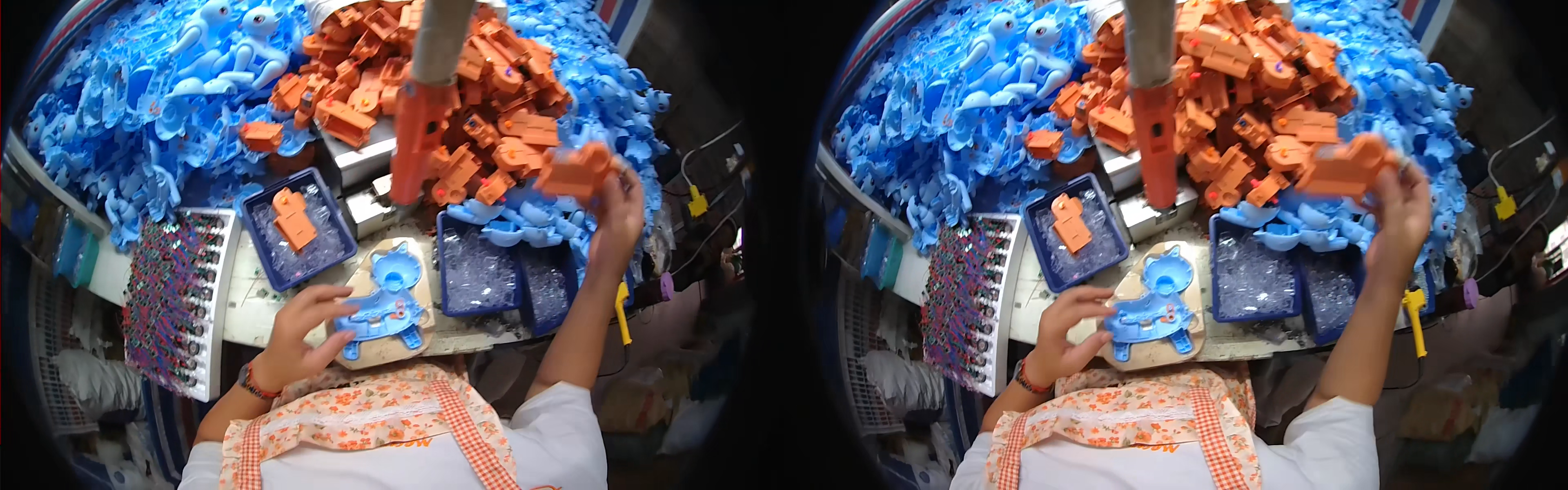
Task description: Assembling blue toy ponies by joining plastic components and applying adhesive using a glue gun.
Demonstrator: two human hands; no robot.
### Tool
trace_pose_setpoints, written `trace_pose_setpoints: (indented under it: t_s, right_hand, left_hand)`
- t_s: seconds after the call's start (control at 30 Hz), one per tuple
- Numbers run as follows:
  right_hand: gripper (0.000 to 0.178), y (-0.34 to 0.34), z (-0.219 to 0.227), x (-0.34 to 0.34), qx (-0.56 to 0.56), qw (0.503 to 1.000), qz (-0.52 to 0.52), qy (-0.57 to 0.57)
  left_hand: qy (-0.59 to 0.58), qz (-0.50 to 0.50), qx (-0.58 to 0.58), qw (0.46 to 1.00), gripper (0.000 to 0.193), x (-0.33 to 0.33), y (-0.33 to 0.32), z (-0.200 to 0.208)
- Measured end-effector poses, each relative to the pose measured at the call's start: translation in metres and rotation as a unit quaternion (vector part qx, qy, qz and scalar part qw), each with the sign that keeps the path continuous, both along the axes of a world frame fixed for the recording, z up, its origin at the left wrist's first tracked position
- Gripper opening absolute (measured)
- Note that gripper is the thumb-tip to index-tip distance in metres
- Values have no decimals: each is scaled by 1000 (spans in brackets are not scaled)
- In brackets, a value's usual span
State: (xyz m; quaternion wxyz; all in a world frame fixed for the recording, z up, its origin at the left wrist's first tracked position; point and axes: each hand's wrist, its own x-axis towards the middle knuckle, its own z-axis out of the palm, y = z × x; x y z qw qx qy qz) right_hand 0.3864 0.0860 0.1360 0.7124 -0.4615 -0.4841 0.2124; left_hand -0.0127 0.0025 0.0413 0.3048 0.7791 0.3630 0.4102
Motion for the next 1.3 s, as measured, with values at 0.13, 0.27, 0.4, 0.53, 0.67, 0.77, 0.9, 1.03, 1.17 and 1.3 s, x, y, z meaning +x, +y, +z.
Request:
trace_pose_setpoints:
  t_s: [0.13, 0.27, 0.4, 0.53, 0.67, 0.77, 0.9, 1.03, 1.17, 1.3]
  right_hand:
    - [36, -53, -84, -88, -129, 975, 170, 58]
    - [34, -69, -110, -136, -196, 934, 273, 124]
    - [32, -58, -115, -135, -112, 955, 227, -153]
    - [28, -50, -94, -133, 73, 919, 232, -311]
    - [26, -51, -95, -133, 58, 904, 214, -366]
    - [29, -50, -105, -136, 90, 911, 198, -350]
    - [23, -49, -98, -140, 100, 912, 193, -347]
    - [27, -39, -81, -127, 137, 848, 274, -432]
    - [20, -42, -72, -126, 196, 787, 266, -521]
    - [18, -52, -85, -125, 200, 806, 235, -505]
  left_hand:
    - [-182, -15, -167, 969, 54, 34, 9, 6]
    - [-196, -52, -266, 943, 58, 52, 13, -7]
    - [-299, -36, -364, 881, 40, 44, 8, -16]
    - [-281, -30, -441, 852, 38, 31, 5, -12]
    - [-267, -15, -407, 873, 39, 33, 1, -15]
    - [-262, -1, -329, 908, 38, 41, -2, -20]
    - [-268, 3, -343, 900, 37, 38, -5, -12]
    - [-208, -30, -367, 906, 34, 18, 5, -4]
    - [-185, -53, -407, 893, 34, 13, 7, 0]
    - [-200, -65, -420, 883, 36, 16, 3, 0]
